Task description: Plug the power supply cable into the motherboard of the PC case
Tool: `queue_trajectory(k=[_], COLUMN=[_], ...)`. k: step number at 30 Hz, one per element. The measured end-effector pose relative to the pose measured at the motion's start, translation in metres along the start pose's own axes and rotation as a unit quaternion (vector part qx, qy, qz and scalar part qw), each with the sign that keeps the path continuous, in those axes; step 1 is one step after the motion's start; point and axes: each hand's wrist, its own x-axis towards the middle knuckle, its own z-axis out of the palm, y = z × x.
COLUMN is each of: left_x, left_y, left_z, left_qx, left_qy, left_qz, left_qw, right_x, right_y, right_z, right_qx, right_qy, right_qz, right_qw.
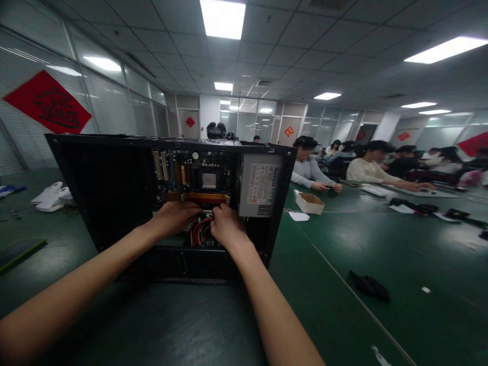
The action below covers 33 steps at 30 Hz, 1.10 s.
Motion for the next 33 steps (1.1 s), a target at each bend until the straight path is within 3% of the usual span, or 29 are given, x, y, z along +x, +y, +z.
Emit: queue_trajectory(k=[7,27,33], left_x=[0.004,0.018,0.018], left_y=[-0.003,0.010,0.013], left_z=[0.008,0.004,0.011], left_qx=[0.014,0.079,0.058], left_qy=[-0.010,-0.103,-0.080], left_qz=[-0.011,-0.082,-0.099], left_qw=[1.000,0.988,0.990], right_x=[0.003,0.007,0.004], right_y=[0.000,0.003,0.002], right_z=[0.004,0.013,0.011], right_qx=[0.008,0.022,0.017], right_qy=[-0.017,-0.031,-0.030], right_qz=[-0.021,-0.048,-0.061], right_qw=[1.000,0.998,0.998])
